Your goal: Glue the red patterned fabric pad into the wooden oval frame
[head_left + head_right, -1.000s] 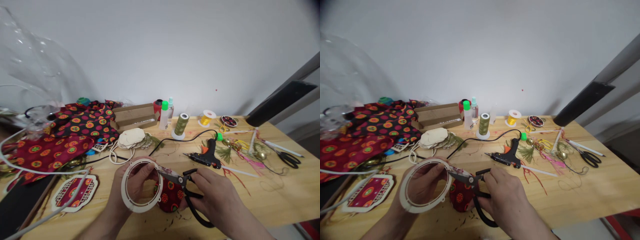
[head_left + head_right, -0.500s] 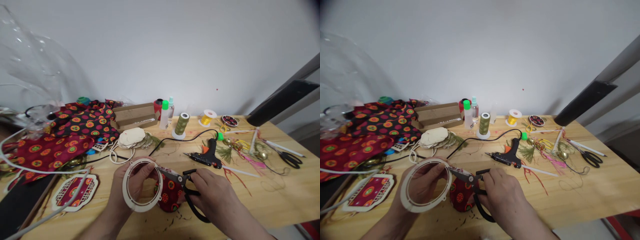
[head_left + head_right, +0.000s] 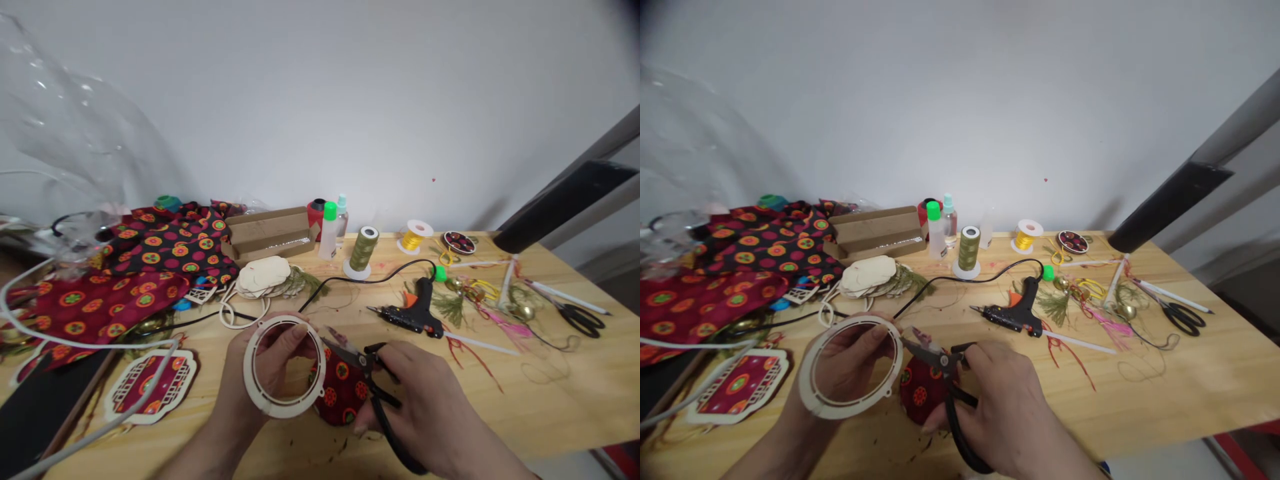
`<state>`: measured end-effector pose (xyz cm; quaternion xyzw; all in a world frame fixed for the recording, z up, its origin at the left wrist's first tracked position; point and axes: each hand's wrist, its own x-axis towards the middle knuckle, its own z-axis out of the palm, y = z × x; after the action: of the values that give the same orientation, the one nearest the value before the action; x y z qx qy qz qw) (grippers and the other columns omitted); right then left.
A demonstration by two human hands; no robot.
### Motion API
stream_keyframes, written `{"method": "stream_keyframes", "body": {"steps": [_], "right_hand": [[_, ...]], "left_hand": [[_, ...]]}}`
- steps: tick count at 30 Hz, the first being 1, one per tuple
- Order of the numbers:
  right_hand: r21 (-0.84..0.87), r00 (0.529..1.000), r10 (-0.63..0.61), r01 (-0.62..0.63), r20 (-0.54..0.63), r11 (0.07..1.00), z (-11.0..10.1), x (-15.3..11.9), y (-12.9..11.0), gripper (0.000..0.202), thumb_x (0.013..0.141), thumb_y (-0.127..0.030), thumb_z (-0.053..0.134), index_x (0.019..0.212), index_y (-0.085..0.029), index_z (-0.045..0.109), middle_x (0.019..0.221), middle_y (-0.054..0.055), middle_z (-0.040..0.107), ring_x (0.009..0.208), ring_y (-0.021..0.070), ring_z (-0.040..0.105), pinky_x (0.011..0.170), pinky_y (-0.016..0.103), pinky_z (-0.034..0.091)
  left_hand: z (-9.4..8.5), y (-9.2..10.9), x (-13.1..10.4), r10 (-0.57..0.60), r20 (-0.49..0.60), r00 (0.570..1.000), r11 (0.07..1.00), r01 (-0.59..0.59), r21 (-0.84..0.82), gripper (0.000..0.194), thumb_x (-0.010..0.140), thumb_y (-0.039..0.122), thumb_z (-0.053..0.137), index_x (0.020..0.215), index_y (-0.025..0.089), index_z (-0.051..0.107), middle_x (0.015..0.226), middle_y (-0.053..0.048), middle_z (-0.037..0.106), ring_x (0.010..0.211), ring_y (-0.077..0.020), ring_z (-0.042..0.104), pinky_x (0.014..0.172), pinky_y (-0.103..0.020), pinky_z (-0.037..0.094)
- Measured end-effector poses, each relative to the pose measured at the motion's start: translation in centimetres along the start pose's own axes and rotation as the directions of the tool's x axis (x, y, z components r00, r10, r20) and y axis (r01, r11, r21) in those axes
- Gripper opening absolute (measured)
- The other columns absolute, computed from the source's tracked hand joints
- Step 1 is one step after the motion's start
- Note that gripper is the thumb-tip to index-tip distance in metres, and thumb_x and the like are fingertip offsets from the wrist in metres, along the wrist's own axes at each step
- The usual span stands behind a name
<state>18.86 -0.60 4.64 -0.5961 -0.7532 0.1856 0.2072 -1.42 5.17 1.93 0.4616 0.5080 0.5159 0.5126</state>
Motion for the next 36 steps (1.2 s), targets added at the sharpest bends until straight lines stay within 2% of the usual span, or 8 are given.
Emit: {"method": "stream_keyframes", "body": {"steps": [6,12,20,24,27,30,33,36], "right_hand": [[-0.017,0.996,-0.081,0.080,-0.034,0.997,0.2,-0.1,0.3,0.017,0.070,-0.033,0.069,0.067,-0.020,0.060,0.068,0.003,0.063,0.060,0.0163,0.057,0.051,0.024,0.038],[-0.038,0.989,-0.128,0.126,-0.069,0.991,0.2,0.0,0.5,0.019,0.071,-0.035,0.069,0.064,-0.019,0.059,0.063,0.002,0.062,0.055,0.0145,0.056,0.049,0.023,0.036],[-0.319,0.943,-0.297,0.238,-0.149,0.917,0.8,0.0,1.7,0.019,0.063,-0.024,0.075,0.067,-0.018,0.058,0.064,0.003,0.062,0.060,0.0197,0.058,0.050,0.029,0.035],[-0.340,0.931,-0.326,0.256,-0.167,0.905,1.2,-0.1,1.9,0.013,0.066,-0.020,0.071,0.067,-0.017,0.059,0.064,0.004,0.062,0.059,0.0198,0.058,0.051,0.029,0.035],[-0.235,0.938,-0.286,0.239,-0.194,0.942,1.7,0.1,1.9,0.011,0.065,-0.018,0.070,0.063,-0.016,0.059,0.061,0.004,0.062,0.056,0.0183,0.056,0.050,0.028,0.033],[0.101,0.994,-0.050,0.059,-0.096,0.993,1.9,0.4,1.8,0.015,0.069,-0.019,0.068,0.057,-0.017,0.059,0.054,0.001,0.059,0.050,0.0138,0.051,0.047,0.024,0.031],[0.408,0.982,0.175,-0.191,0.075,0.893,1.8,0.8,1.8,0.023,0.074,-0.026,0.065,0.055,-0.018,0.056,0.050,-0.004,0.053,0.048,0.0105,0.045,0.045,0.021,0.029],[0.528,0.968,0.240,-0.244,0.078,0.813,1.4,1.3,1.4,0.028,0.066,-0.034,0.073,0.060,-0.018,0.050,0.053,-0.006,0.047,0.050,0.0098,0.040,0.045,0.021,0.029]], "left_hand": [[-0.2,-0.6,-0.2,-0.071,0.079,0.994,0.979,0.085,-0.186,0.015,0.069,0.030,0.073,0.075,0.018,0.068,0.060,0.000,0.070,0.054,-0.0156,0.064,0.053,-0.024,0.053],[-0.2,-0.7,-0.4,-0.088,0.077,0.993,0.979,0.101,-0.175,0.016,0.069,0.031,0.073,0.076,0.017,0.068,0.060,0.000,0.070,0.055,-0.0172,0.065,0.054,-0.026,0.054],[-0.1,0.1,-0.5,-0.094,0.105,0.990,0.982,0.110,-0.154,0.009,0.072,0.028,0.072,0.074,0.019,0.070,0.060,0.002,0.070,0.056,-0.0148,0.064,0.057,-0.023,0.054],[-0.1,0.1,-0.5,-0.092,0.084,0.992,0.986,0.102,-0.134,0.011,0.070,0.028,0.074,0.072,0.019,0.070,0.058,0.003,0.069,0.054,-0.0135,0.063,0.055,-0.021,0.052],[-0.2,-0.2,-0.4,-0.083,0.075,0.994,0.981,0.095,-0.167,0.012,0.068,0.028,0.074,0.073,0.019,0.070,0.059,0.002,0.069,0.053,-0.0141,0.063,0.054,-0.022,0.052],[-0.2,-0.6,-0.2,-0.079,0.071,0.994,0.980,0.091,-0.179,0.014,0.067,0.030,0.075,0.074,0.018,0.070,0.060,0.001,0.070,0.054,-0.0153,0.063,0.052,-0.023,0.052],[-0.2,-0.8,0.0,-0.080,0.071,0.994,0.983,0.091,-0.162,0.015,0.067,0.030,0.074,0.075,0.018,0.070,0.060,0.000,0.070,0.053,-0.0165,0.063,0.052,-0.024,0.051],[-0.1,-0.7,-0.1,-0.083,0.081,0.993,0.984,0.095,-0.152,0.014,0.067,0.030,0.074,0.074,0.018,0.070,0.059,0.000,0.070,0.054,-0.0166,0.064,0.052,-0.024,0.052]]}}
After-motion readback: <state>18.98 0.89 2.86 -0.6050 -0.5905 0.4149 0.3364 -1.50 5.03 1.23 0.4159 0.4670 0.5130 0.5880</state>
